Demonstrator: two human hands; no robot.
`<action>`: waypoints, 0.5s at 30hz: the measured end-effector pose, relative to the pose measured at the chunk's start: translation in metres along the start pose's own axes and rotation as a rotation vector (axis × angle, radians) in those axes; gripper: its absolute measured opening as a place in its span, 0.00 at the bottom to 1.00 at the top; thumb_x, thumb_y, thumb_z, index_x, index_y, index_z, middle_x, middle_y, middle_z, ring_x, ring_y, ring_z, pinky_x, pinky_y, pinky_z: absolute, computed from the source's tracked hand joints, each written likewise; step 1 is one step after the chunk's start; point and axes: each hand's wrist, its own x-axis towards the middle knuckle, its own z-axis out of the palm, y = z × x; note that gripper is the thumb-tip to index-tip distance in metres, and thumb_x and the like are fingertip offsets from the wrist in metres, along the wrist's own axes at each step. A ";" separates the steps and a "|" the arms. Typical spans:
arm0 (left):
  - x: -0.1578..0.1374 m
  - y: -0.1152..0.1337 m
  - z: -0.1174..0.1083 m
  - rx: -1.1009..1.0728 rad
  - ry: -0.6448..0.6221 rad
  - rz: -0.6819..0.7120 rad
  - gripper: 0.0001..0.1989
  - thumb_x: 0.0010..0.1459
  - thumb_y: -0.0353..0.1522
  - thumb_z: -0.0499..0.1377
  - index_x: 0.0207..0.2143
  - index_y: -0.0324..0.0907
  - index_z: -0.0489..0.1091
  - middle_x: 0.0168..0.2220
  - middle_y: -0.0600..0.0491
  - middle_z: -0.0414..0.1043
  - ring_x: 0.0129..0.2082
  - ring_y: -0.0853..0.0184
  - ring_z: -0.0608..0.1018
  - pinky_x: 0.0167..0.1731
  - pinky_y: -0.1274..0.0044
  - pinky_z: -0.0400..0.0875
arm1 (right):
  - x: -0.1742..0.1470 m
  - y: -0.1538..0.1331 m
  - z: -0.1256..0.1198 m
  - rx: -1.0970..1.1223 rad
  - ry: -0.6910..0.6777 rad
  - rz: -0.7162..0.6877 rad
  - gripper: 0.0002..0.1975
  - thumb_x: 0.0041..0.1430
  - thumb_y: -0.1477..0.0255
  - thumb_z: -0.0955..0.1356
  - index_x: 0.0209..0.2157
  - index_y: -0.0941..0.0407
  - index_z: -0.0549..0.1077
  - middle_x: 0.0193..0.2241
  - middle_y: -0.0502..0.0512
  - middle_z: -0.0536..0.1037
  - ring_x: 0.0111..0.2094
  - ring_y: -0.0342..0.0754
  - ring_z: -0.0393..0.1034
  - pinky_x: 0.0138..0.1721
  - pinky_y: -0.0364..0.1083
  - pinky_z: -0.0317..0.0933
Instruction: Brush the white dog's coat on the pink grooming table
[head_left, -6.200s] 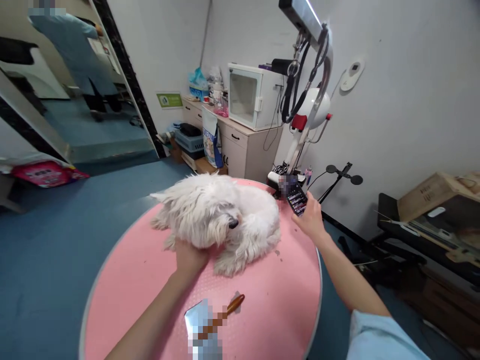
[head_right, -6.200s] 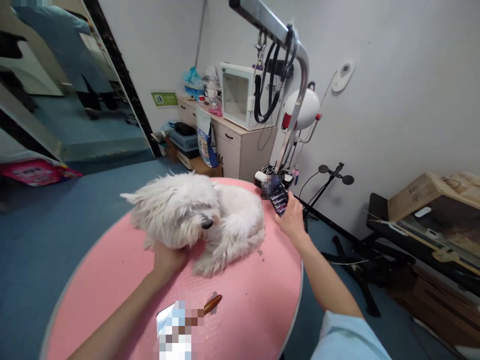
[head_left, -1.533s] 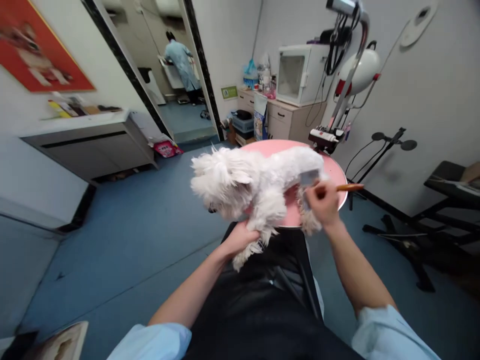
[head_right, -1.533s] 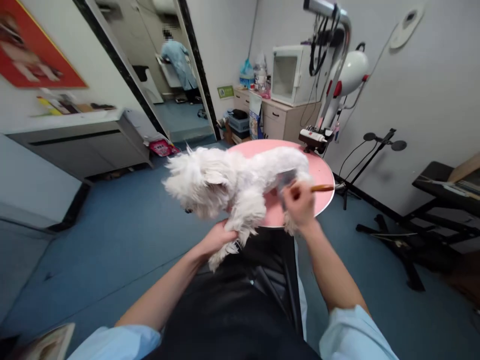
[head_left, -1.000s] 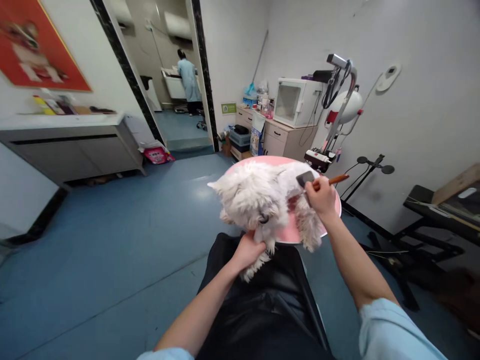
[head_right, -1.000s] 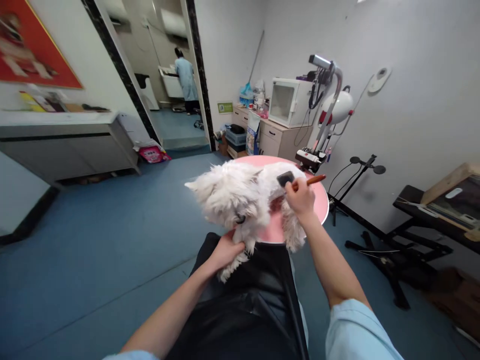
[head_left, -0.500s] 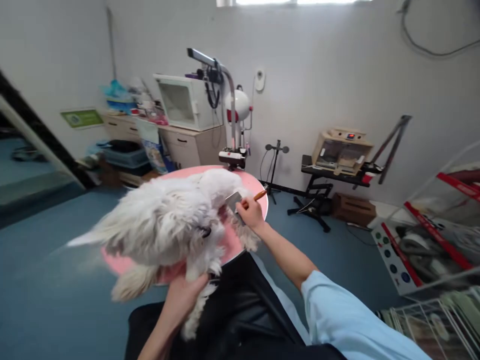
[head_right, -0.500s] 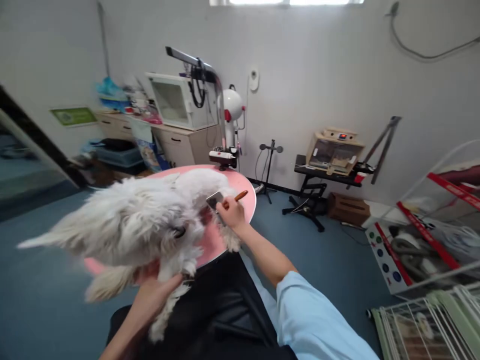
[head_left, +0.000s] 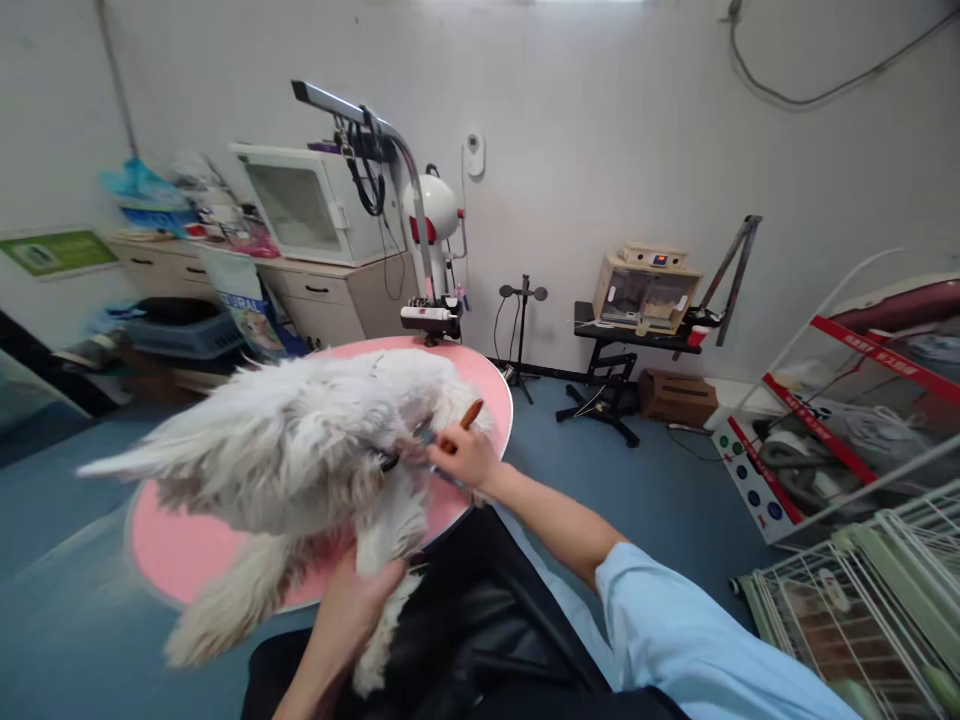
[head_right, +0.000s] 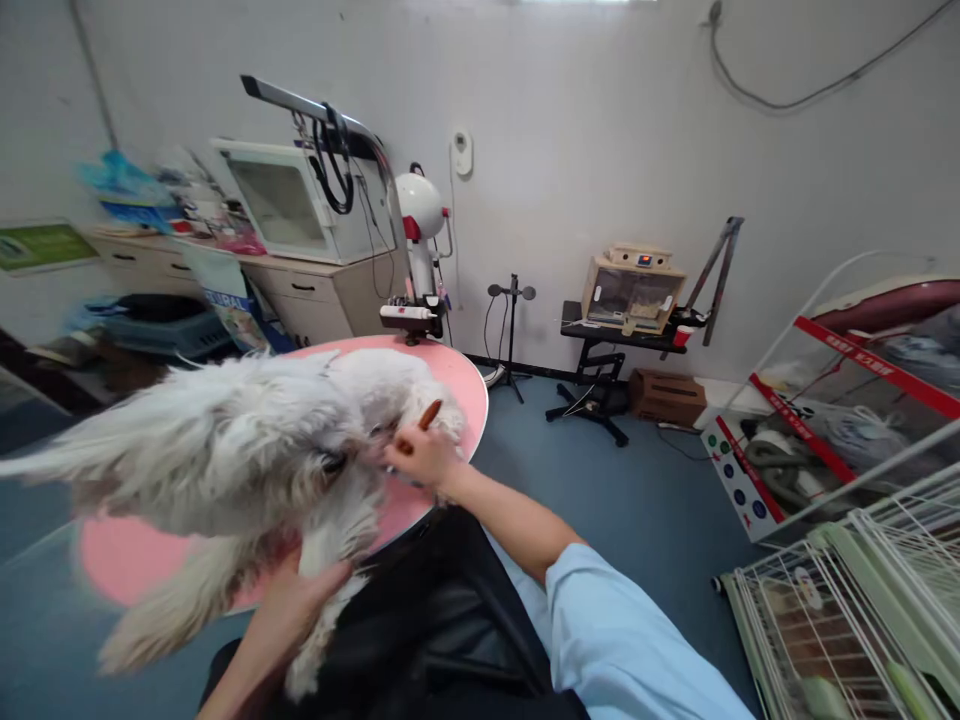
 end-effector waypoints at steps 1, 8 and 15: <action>0.001 0.000 0.000 0.002 0.006 -0.003 0.21 0.37 0.42 0.60 0.34 0.38 0.72 0.32 0.46 0.80 0.36 0.49 0.80 0.39 0.66 0.75 | 0.001 0.000 0.002 -0.021 0.038 0.001 0.07 0.58 0.68 0.67 0.27 0.54 0.71 0.26 0.51 0.76 0.28 0.44 0.71 0.33 0.42 0.63; -0.003 -0.008 0.009 0.104 0.029 0.029 0.21 0.39 0.41 0.57 0.35 0.39 0.71 0.38 0.43 0.79 0.43 0.48 0.79 0.45 0.66 0.72 | 0.006 0.007 -0.001 -0.171 0.059 0.113 0.06 0.57 0.70 0.67 0.27 0.55 0.72 0.24 0.49 0.75 0.25 0.44 0.68 0.29 0.41 0.59; -0.012 -0.013 0.021 0.032 0.084 0.018 0.19 0.43 0.36 0.57 0.39 0.38 0.69 0.39 0.45 0.78 0.42 0.55 0.80 0.44 0.70 0.73 | 0.005 0.020 -0.011 -0.061 -0.031 0.200 0.07 0.56 0.68 0.66 0.26 0.53 0.71 0.21 0.47 0.73 0.25 0.44 0.68 0.32 0.41 0.59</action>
